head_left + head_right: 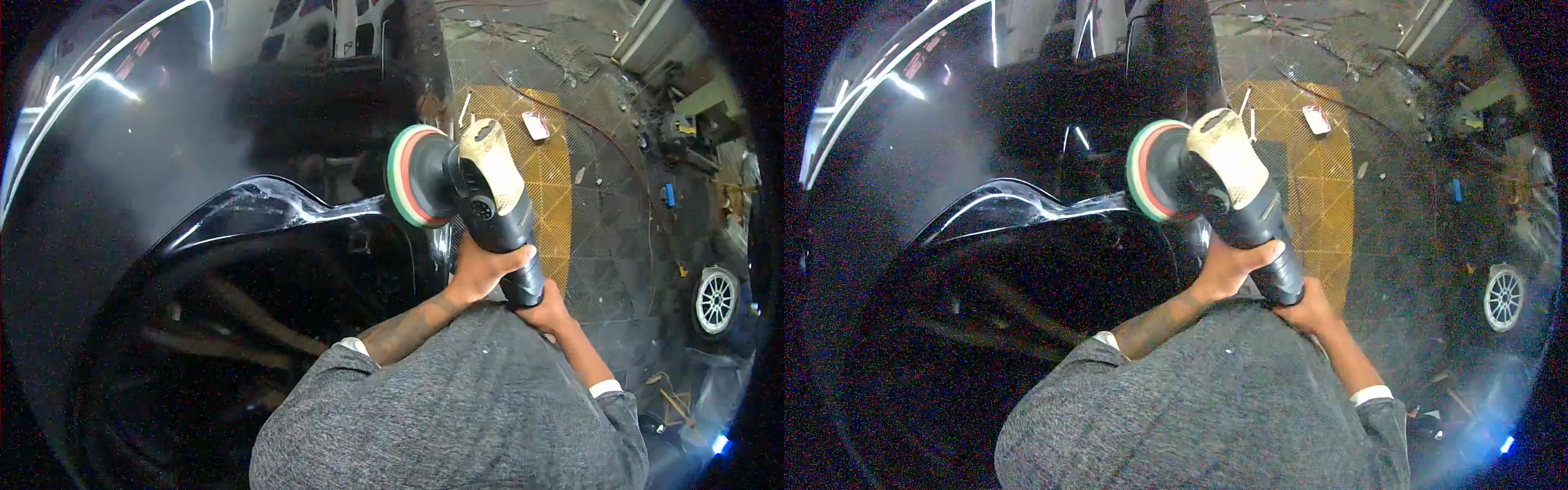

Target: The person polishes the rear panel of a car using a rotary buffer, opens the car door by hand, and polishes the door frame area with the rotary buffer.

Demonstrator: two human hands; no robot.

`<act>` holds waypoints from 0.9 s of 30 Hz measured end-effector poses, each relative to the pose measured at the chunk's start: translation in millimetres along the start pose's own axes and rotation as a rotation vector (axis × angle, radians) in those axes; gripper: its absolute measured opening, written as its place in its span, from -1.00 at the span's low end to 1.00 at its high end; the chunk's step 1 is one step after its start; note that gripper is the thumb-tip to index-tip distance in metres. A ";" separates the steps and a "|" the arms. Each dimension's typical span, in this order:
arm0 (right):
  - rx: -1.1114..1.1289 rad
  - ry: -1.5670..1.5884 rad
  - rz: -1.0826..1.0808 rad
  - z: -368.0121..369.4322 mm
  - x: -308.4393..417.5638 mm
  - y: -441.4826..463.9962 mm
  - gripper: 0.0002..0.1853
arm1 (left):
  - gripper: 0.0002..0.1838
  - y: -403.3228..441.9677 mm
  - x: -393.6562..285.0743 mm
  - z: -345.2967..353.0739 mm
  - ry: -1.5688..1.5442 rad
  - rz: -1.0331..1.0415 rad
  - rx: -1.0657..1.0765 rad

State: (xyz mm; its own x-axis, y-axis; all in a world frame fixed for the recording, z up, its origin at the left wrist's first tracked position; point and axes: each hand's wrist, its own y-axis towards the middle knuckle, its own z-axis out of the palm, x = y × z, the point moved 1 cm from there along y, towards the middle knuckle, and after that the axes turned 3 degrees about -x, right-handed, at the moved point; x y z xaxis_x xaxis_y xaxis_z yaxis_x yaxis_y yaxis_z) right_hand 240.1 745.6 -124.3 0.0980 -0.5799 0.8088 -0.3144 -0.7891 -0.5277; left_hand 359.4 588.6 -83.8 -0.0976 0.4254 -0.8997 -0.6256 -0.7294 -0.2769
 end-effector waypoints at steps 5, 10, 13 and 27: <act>0.034 -0.082 -0.121 3.0 11.0 0.1 -0.64 | -0.36 -15.5 -4.6 -11.7 0.000 0.065 -0.037; 0.058 -0.097 -0.151 -7.6 55.0 -9.7 -0.66 | -0.31 -20.1 -24.1 -18.1 -0.038 0.015 0.013; 0.055 -0.075 -0.158 -9.6 62.7 -15.4 -0.68 | -0.31 -24.7 -30.9 -13.7 -0.090 -0.039 0.013; 0.053 -0.118 -0.034 -3.3 13.5 -5.9 -0.60 | -0.50 -9.7 1.6 -5.0 -0.033 0.048 -0.011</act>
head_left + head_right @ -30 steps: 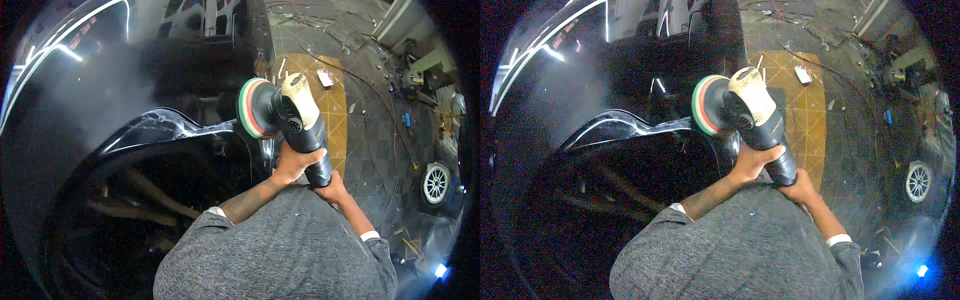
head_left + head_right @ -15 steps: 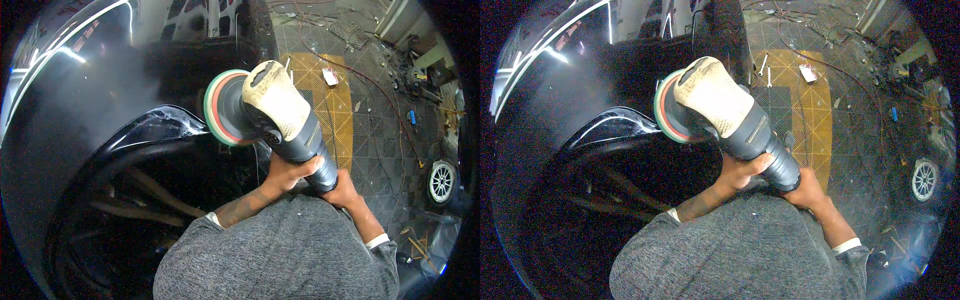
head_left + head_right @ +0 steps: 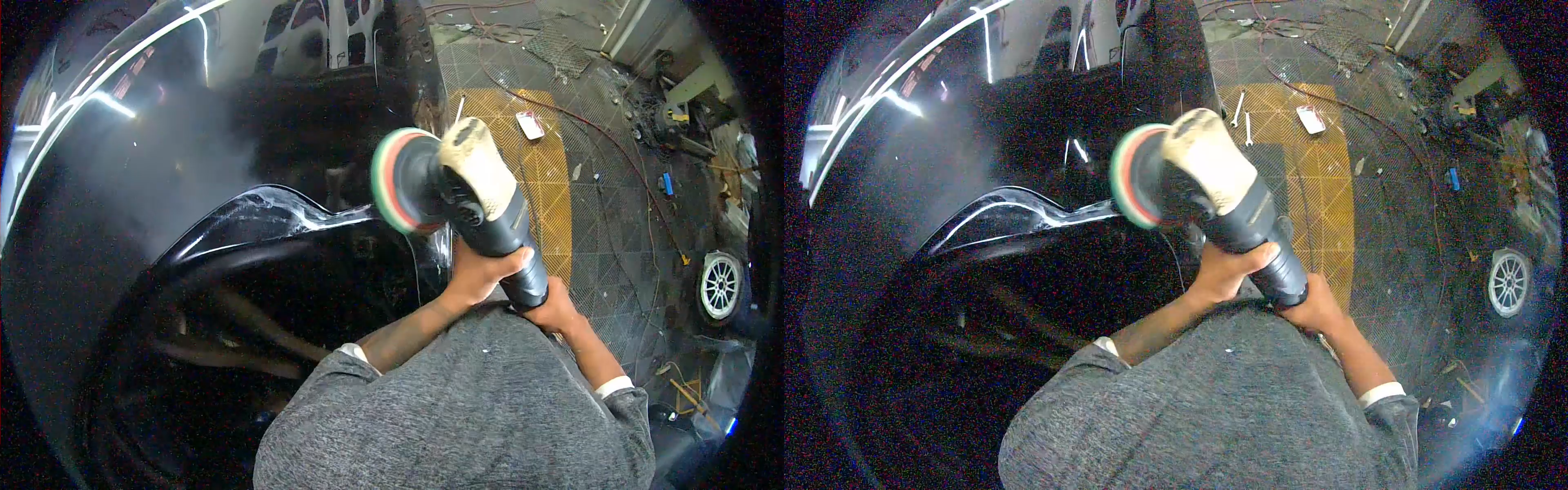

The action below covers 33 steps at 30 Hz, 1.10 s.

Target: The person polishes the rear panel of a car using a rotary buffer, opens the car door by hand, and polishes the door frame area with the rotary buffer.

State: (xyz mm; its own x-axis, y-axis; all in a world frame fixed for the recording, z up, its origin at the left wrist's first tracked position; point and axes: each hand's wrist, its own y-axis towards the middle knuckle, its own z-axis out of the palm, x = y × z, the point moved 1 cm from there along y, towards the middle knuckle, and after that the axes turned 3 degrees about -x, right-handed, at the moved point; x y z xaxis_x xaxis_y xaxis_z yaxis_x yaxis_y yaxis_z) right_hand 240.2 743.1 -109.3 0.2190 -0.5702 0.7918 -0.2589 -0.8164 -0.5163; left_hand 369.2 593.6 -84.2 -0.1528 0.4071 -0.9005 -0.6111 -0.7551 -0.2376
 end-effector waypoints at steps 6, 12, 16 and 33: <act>-0.022 0.113 0.059 11.1 -19.4 3.5 -0.54 | -0.55 13.3 13.6 3.1 -0.071 -0.071 0.014; 0.008 0.195 -0.232 31.8 -7.6 -11.3 -0.61 | -0.36 -56.0 -20.4 -10.6 0.109 0.021 -0.010; 0.110 0.111 -0.288 32.6 -2.5 -7.7 -0.57 | -0.33 -70.8 -24.1 -25.8 0.254 0.265 0.087; 0.167 0.287 -0.189 53.4 -39.3 12.9 -0.50 | -0.46 -46.9 5.6 -31.5 0.291 -0.040 -0.086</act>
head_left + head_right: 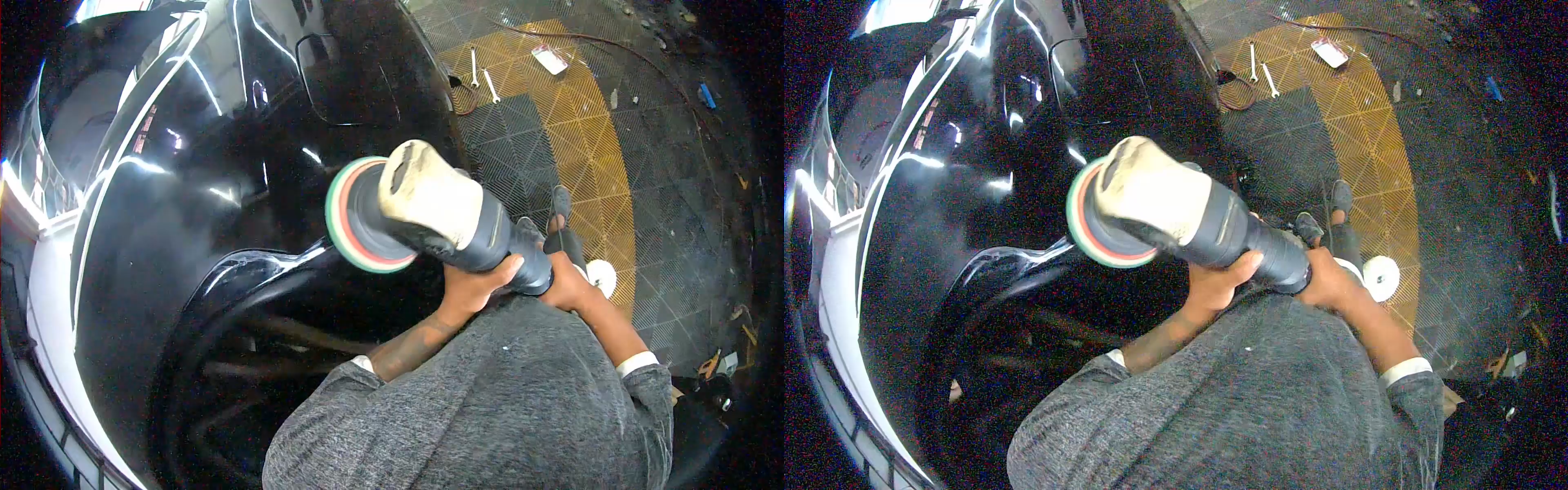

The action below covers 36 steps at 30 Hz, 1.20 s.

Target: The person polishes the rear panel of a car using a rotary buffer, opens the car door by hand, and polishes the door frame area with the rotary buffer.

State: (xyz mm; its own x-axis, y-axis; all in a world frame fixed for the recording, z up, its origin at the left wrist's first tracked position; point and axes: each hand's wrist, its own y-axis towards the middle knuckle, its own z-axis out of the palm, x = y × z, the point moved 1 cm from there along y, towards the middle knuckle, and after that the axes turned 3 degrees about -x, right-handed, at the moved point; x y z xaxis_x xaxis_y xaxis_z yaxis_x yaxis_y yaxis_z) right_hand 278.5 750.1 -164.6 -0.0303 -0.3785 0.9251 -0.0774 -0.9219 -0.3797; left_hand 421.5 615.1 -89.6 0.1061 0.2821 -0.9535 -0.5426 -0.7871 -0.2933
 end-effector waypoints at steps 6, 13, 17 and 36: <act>-0.097 -0.036 -0.073 -0.6 6.6 1.6 -0.63 | -0.43 11.8 0.0 5.8 -0.006 0.008 0.044; -0.140 -0.062 -0.019 -11.9 25.8 1.2 -0.66 | -0.45 46.9 -15.9 16.9 -0.196 0.016 0.054; -0.131 -0.078 0.040 -11.6 27.4 5.6 -0.66 | -0.48 51.9 -22.8 19.9 -0.247 -0.054 0.052; -0.101 -0.175 0.014 -33.4 49.8 -10.4 -0.55 | -0.45 22.3 -39.4 17.4 -0.153 0.045 0.085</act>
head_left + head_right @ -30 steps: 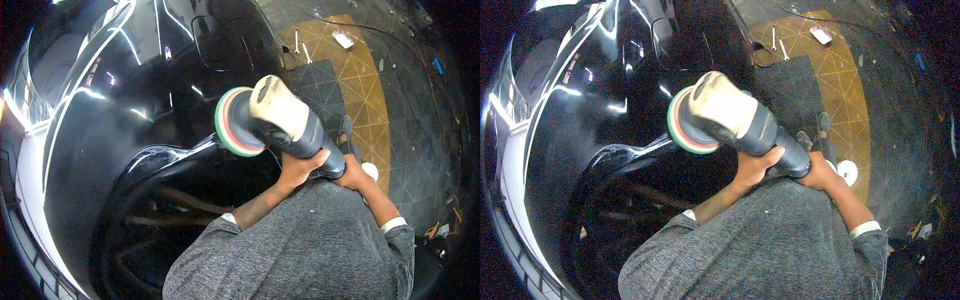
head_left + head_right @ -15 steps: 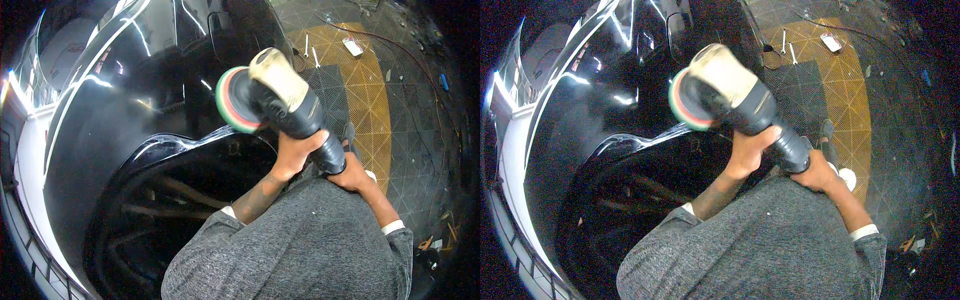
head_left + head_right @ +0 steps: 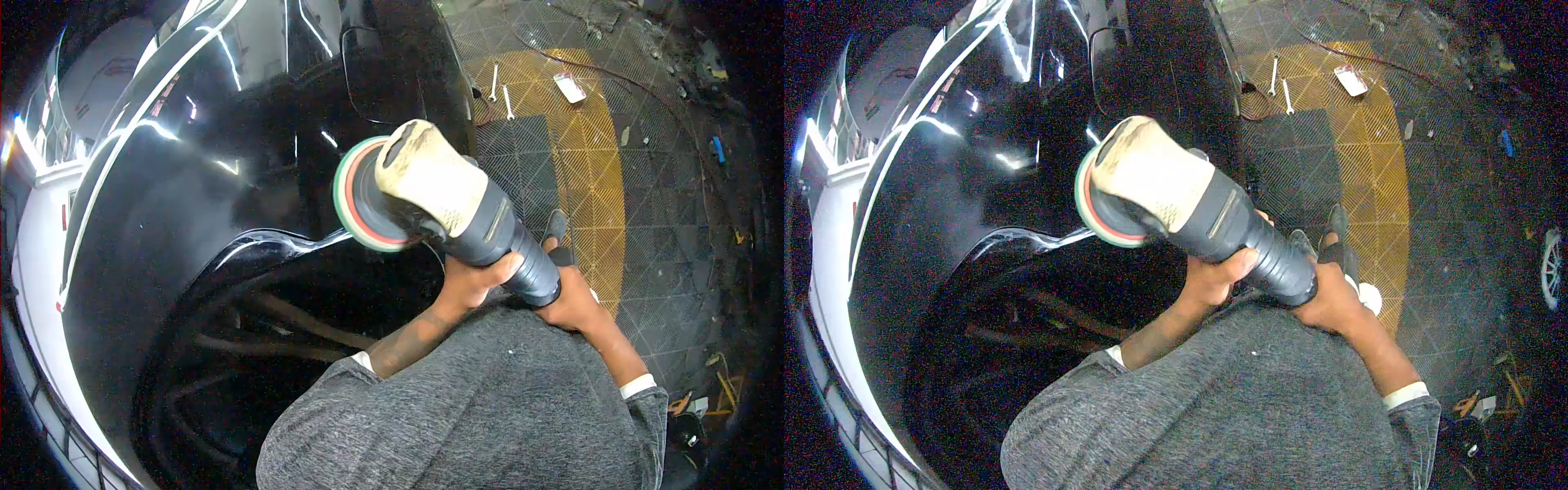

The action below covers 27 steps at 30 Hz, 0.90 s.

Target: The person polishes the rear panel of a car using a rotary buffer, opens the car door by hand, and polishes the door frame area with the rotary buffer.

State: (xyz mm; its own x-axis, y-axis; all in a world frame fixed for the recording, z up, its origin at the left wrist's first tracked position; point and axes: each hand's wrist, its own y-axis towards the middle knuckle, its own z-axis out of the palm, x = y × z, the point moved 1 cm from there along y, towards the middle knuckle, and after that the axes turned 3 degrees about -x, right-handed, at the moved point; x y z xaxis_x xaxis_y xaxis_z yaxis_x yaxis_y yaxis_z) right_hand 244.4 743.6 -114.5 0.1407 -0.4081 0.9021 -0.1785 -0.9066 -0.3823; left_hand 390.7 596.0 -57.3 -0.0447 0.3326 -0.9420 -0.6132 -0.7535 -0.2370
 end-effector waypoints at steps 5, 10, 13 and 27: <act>0.048 0.019 0.085 -2.8 2.7 3.2 -0.63 | -0.43 9.2 -0.3 2.9 -0.101 -0.070 -0.018; 0.023 0.007 -0.031 -10.7 9.9 2.3 -0.68 | -0.41 2.4 0.8 1.5 0.088 0.089 -0.059; 0.029 -0.020 0.030 -29.5 19.8 9.2 -0.68 | -0.41 20.4 2.5 13.3 0.016 -0.041 -0.077; 0.110 -0.057 -0.017 -71.2 17.3 67.4 -0.67 | -0.27 54.3 0.6 31.8 -0.012 -0.006 -0.230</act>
State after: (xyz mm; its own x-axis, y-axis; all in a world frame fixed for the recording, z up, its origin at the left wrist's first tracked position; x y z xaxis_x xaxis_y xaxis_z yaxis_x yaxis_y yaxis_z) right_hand 165.5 683.1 -110.3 0.1987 -0.3952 0.8968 -0.0679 -0.9185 -0.3897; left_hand 332.3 573.3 -63.2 -0.0516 0.3434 -0.9378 -0.4174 -0.8605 -0.2922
